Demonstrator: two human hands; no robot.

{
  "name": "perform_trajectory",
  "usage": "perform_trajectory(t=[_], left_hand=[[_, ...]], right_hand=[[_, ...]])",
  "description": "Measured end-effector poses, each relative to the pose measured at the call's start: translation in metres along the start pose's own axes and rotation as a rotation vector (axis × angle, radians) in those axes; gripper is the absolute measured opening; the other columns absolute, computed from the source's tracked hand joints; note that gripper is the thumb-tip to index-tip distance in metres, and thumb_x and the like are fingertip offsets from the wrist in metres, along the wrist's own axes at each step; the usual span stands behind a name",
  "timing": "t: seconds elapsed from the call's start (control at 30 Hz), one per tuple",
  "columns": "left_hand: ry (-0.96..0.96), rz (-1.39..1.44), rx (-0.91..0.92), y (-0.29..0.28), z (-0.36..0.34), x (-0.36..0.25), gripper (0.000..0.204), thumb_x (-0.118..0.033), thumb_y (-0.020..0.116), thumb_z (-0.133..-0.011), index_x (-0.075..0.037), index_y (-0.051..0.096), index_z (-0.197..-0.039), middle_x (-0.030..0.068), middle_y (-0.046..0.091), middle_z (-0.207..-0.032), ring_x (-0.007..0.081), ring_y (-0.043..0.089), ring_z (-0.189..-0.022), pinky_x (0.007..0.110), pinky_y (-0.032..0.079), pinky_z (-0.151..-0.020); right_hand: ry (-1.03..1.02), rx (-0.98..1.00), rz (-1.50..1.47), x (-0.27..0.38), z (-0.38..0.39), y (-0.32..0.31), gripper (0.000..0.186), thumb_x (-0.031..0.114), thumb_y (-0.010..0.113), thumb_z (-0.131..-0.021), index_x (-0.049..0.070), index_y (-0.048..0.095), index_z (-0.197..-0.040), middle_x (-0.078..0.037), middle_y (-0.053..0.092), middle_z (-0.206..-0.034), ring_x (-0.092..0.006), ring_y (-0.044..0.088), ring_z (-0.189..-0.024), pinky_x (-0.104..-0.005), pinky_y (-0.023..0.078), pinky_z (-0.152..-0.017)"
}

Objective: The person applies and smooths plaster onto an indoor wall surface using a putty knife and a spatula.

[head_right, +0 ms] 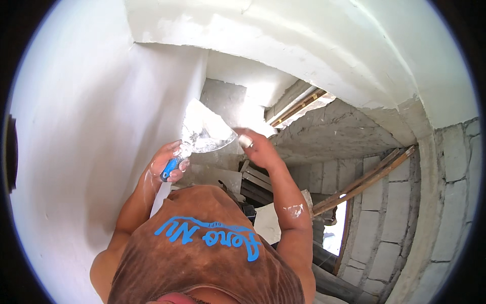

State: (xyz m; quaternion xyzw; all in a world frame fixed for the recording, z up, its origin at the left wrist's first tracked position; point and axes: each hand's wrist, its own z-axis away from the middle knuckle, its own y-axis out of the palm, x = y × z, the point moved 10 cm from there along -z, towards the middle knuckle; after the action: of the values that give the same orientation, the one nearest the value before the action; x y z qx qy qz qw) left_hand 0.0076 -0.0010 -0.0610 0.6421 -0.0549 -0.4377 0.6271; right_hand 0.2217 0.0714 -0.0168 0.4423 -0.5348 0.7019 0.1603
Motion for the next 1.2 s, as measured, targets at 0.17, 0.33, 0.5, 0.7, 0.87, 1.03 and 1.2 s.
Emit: perform_trajectory(t=[0.17,0.33,0.5,0.7,0.87,1.03,1.2], left_hand=[[0.199,0.046,0.121,0.044,0.009,-0.035,0.030,-0.016,0.050,-0.099,-0.003,0.043,-0.125,0.0192,0.056,-0.075,0.0176,0.046,-0.042,0.029,0.036,-0.031],[0.301,0.138,0.118,0.020,0.030,-0.052,0.028,-0.016,0.046,-0.100,-0.005,0.045,-0.126,0.0200,0.057,-0.079,0.0192,0.047,-0.044,0.031,0.040,-0.033],[0.305,0.239,0.129,-0.017,0.027,-0.037,0.026,-0.020,0.047,-0.101,-0.004,0.047,-0.121,0.0196,0.058,-0.083,0.0196,0.049,-0.047,0.031,0.040,-0.034],[0.243,0.103,0.040,-0.023,0.020,-0.014,0.025,-0.022,0.047,-0.101,-0.003,0.047,-0.118,0.0162,0.057,-0.076,0.0179,0.046,-0.046,0.029,0.039,-0.034],[0.272,0.084,0.006,-0.032,0.036,-0.013,0.028,-0.024,0.048,-0.100,-0.003,0.045,-0.119,0.0151,0.056,-0.076,0.0166,0.046,-0.045,0.029,0.039,-0.034],[0.287,0.038,-0.054,-0.049,0.040,-0.010,0.029,-0.024,0.049,-0.100,-0.003,0.045,-0.119,0.0141,0.056,-0.076,0.0159,0.046,-0.046,0.028,0.039,-0.035],[0.293,0.061,-0.059,-0.050,0.044,-0.013,0.028,-0.024,0.048,-0.100,-0.003,0.046,-0.118,0.0152,0.057,-0.077,0.0173,0.049,-0.047,0.029,0.040,-0.035]], right_hand=[[0.000,-0.029,0.255,0.018,0.016,-0.013,0.048,0.009,0.061,-0.085,0.015,0.059,-0.132,-0.015,0.065,-0.120,-0.0337,0.060,-0.113,-0.0407,0.048,-0.097],[-0.507,-0.578,0.751,0.218,0.028,-0.112,0.062,0.002,0.070,-0.069,0.018,0.063,-0.128,-0.009,0.067,-0.113,-0.0286,0.060,-0.095,-0.0420,0.048,-0.084],[-0.860,-0.984,1.236,0.352,-0.012,-0.139,0.053,-0.001,0.060,-0.074,0.012,0.064,-0.125,-0.016,0.064,-0.119,-0.0319,0.058,-0.093,-0.0424,0.045,-0.083],[-0.565,-0.968,1.331,0.295,-0.088,-0.140,0.048,0.004,0.053,-0.083,0.007,0.061,-0.129,-0.024,0.061,-0.123,-0.0349,0.058,-0.095,-0.0455,0.043,-0.080],[-0.435,-0.626,1.223,0.195,-0.086,-0.040,0.046,0.006,0.047,-0.087,0.004,0.057,-0.132,-0.025,0.056,-0.130,-0.0356,0.056,-0.102,-0.0496,0.041,-0.082],[-0.463,-0.651,1.201,0.266,-0.067,-0.050,0.059,0.001,0.053,-0.077,0.008,0.055,-0.135,-0.018,0.057,-0.128,-0.0367,0.056,-0.095,-0.0488,0.046,-0.078],[-0.561,-0.954,1.224,0.374,-0.109,-0.111,0.056,0.000,0.052,-0.078,0.013,0.057,-0.132,-0.015,0.059,-0.125,-0.0359,0.058,-0.095,-0.0463,0.048,-0.076]])
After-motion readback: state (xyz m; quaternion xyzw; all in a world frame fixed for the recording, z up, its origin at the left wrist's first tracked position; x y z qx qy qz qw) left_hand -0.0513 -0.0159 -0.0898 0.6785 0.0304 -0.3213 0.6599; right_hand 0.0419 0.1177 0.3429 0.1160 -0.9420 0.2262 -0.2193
